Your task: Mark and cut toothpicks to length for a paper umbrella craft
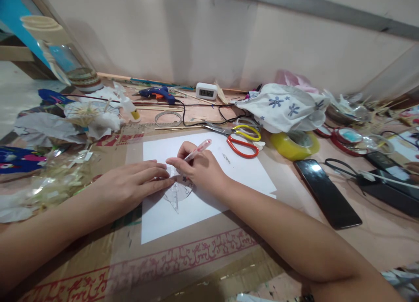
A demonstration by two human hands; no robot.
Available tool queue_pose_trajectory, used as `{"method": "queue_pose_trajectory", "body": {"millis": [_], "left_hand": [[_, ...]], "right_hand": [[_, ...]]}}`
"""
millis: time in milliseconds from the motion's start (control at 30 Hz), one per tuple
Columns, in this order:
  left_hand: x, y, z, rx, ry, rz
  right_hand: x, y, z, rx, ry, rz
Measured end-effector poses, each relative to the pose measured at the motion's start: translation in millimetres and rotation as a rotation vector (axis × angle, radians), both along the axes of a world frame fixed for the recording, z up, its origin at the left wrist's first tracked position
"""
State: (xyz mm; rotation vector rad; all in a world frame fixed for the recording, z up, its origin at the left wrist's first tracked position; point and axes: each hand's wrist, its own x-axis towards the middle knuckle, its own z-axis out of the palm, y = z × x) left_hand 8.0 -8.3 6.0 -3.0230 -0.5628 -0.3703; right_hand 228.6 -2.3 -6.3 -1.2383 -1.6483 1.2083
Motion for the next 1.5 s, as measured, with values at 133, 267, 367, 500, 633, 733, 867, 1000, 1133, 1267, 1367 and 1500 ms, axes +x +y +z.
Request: {"method": "queue_pose_trajectory", "body": {"millis": [133, 267, 367, 500, 633, 733, 867, 1000, 1133, 1267, 1367, 1500], "left_hand": [[0.2, -0.4, -0.2, 0.0, 0.003, 0.002], [-0.2, -0.9, -0.3, -0.011, 0.005, 0.013], [-0.7, -0.8, -0.3, -0.004, 0.0, 0.011], [-1.1, -0.5, -0.5, 0.005, 0.001, 0.0], [-0.8, -0.7, -1.0, 0.011, -0.008, 0.006], [-0.3, -0.9, -1.1, 0.012, -0.024, 0.011], [-0.4, -1.0, -0.4, 0.014, -0.023, 0.006], [-0.5, -0.5, -0.6, 0.016, -0.026, 0.007], [-0.6, -0.5, -0.7, 0.011, -0.027, 0.004], [-1.2, -1.2, 0.0, 0.037, -0.018, -0.004], [-1.0, -1.1, -0.3, 0.054, -0.019, -0.002], [-0.6, -0.4, -1.5, 0.054, -0.009, 0.003]], "right_hand": [[-0.9, -0.7, -0.4, 0.008, 0.065, 0.01], [-2.6, -2.0, 1.0, -0.017, 0.124, 0.024], [-3.1, -2.2, 1.0, -0.029, 0.131, 0.012], [-1.9, -1.5, -0.7, -0.015, 0.09, -0.001], [-1.0, -0.7, -1.0, 0.011, 0.044, -0.003], [-1.0, -0.5, -0.4, 0.032, 0.009, -0.004], [-0.8, -0.9, -0.5, 0.058, -0.013, -0.006], [-0.1, -1.1, -1.9, 0.087, -0.046, -0.009], [0.4, -0.5, -2.4, 0.111, -0.063, 0.006], [2.2, -2.8, -0.8, 0.143, -0.037, -0.006], [4.3, -7.1, 1.3, 0.212, 0.008, 0.033], [5.3, -11.5, 3.1, 0.268, -0.022, 0.159]]}}
